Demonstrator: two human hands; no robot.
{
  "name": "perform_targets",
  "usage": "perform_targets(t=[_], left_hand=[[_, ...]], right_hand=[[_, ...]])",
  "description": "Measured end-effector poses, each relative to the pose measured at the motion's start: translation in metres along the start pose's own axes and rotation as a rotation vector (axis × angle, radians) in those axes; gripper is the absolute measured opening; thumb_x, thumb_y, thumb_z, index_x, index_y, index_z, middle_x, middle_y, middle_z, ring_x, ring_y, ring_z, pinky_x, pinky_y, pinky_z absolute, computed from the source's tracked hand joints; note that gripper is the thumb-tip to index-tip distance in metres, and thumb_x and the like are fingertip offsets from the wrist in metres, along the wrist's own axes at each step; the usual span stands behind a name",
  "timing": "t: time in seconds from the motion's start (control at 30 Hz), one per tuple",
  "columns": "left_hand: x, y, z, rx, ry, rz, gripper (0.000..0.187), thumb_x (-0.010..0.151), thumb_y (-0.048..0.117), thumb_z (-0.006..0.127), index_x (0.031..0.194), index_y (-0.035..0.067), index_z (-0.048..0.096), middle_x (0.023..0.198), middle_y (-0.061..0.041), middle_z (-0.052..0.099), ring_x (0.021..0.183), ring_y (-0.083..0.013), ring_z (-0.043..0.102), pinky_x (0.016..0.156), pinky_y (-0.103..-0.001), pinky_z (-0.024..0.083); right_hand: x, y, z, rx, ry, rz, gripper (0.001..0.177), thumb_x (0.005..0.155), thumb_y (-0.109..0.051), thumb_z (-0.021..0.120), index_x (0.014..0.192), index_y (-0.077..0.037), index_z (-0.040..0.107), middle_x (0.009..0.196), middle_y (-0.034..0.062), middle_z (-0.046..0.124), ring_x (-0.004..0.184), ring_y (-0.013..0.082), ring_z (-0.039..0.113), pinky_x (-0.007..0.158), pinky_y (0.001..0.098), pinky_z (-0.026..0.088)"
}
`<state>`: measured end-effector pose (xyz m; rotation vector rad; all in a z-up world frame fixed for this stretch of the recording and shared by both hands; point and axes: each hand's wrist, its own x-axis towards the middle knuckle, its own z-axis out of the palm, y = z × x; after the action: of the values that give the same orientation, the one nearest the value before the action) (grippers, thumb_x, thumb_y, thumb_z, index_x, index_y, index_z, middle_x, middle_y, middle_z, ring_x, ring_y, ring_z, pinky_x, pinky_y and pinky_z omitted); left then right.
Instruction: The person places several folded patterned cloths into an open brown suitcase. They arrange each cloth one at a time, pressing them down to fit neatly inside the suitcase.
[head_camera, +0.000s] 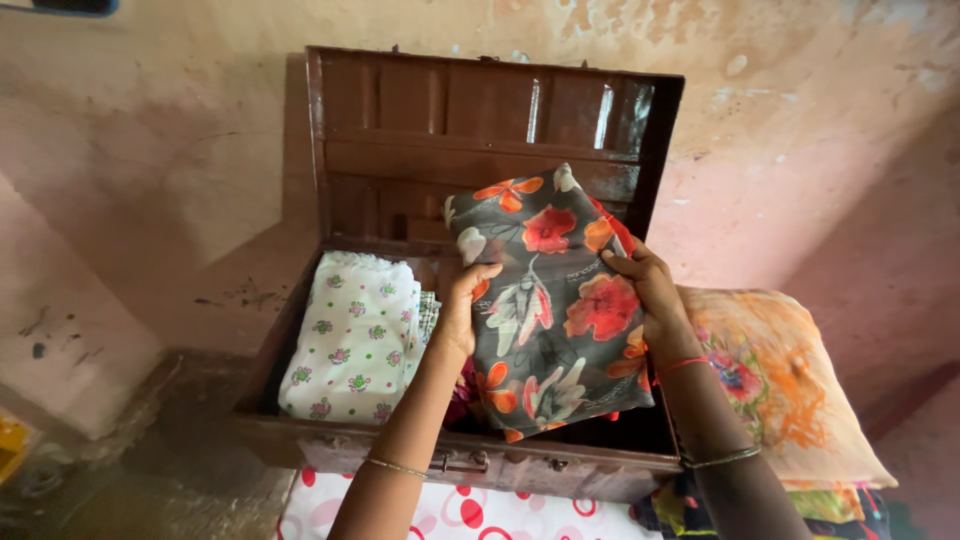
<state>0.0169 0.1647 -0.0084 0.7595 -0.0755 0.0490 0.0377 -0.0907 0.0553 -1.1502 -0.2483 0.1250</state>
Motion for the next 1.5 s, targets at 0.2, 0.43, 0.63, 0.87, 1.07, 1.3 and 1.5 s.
perform_targets(t=[0.2, 0.43, 0.63, 0.87, 1.07, 1.3, 1.5], left_hand=[[0.003, -0.001, -0.012, 0.031, 0.088, -0.001, 0.036, 0.075, 0.022, 0.077, 0.109, 0.012, 0.071, 0.104, 0.0, 0.07, 0.099, -0.016, 0.064, 0.09, -0.033, 0.051], [0.002, -0.007, -0.028, -0.026, 0.107, -0.039, 0.034, 0.078, 0.022, 0.077, 0.109, 0.009, 0.069, 0.104, -0.003, 0.071, 0.096, -0.0183, 0.066, 0.087, -0.035, 0.054], [-0.004, -0.009, -0.035, -0.018, 0.113, 0.029, 0.036, 0.081, 0.017, 0.072, 0.115, 0.011, 0.068, 0.107, -0.002, 0.07, 0.099, -0.017, 0.067, 0.089, -0.035, 0.055], [-0.006, -0.016, -0.051, 0.03, 0.122, 0.061, 0.037, 0.081, 0.016, 0.072, 0.117, 0.009, 0.067, 0.108, -0.003, 0.069, 0.101, -0.017, 0.066, 0.091, -0.034, 0.054], [0.002, -0.012, -0.07, 0.14, 0.15, 0.038, 0.041, 0.079, 0.018, 0.072, 0.118, 0.008, 0.067, 0.108, -0.002, 0.069, 0.102, -0.0149, 0.065, 0.091, -0.031, 0.052], [-0.001, 0.0, -0.098, 0.177, 0.12, -0.081, 0.041, 0.077, 0.018, 0.072, 0.116, 0.007, 0.067, 0.105, -0.004, 0.07, 0.099, -0.0175, 0.065, 0.088, -0.033, 0.054], [-0.006, 0.0, -0.122, 0.24, 0.137, -0.189, 0.036, 0.079, 0.022, 0.072, 0.112, 0.008, 0.068, 0.103, -0.001, 0.068, 0.097, -0.0145, 0.064, 0.087, -0.033, 0.052]], right_hand=[[0.023, 0.014, -0.003, 0.019, -0.038, 0.043, 0.042, 0.094, -0.003, 0.062, 0.135, -0.005, 0.062, 0.113, 0.0047, 0.072, 0.094, 0.015, 0.071, 0.082, 0.0307, 0.059], [0.036, 0.032, -0.005, 0.072, -0.096, 0.098, 0.042, 0.095, 0.0, 0.061, 0.137, -0.003, 0.061, 0.114, 0.0066, 0.072, 0.095, 0.017, 0.071, 0.083, 0.0324, 0.059], [0.046, 0.052, -0.009, 0.06, -0.132, 0.132, 0.042, 0.093, 0.0, 0.061, 0.135, -0.005, 0.062, 0.114, 0.0057, 0.072, 0.095, 0.0167, 0.07, 0.084, 0.0318, 0.058], [0.052, 0.076, -0.016, 0.009, -0.09, 0.139, 0.038, 0.095, 0.0, 0.062, 0.134, -0.002, 0.062, 0.116, 0.0057, 0.071, 0.098, 0.0159, 0.069, 0.087, 0.0313, 0.057], [0.044, 0.082, -0.007, -0.017, -0.066, 0.133, 0.042, 0.095, 0.0, 0.059, 0.136, -0.004, 0.061, 0.118, 0.006, 0.07, 0.1, 0.0165, 0.069, 0.086, 0.0313, 0.057], [0.028, 0.107, 0.011, 0.014, -0.039, 0.168, 0.042, 0.094, 0.001, 0.058, 0.136, -0.003, 0.06, 0.117, 0.009, 0.071, 0.094, 0.0192, 0.07, 0.082, 0.0334, 0.058], [0.025, 0.135, 0.01, -0.006, 0.024, 0.207, 0.038, 0.094, 0.003, 0.06, 0.132, -0.002, 0.062, 0.112, 0.0079, 0.071, 0.095, 0.0176, 0.07, 0.083, 0.0321, 0.058]])
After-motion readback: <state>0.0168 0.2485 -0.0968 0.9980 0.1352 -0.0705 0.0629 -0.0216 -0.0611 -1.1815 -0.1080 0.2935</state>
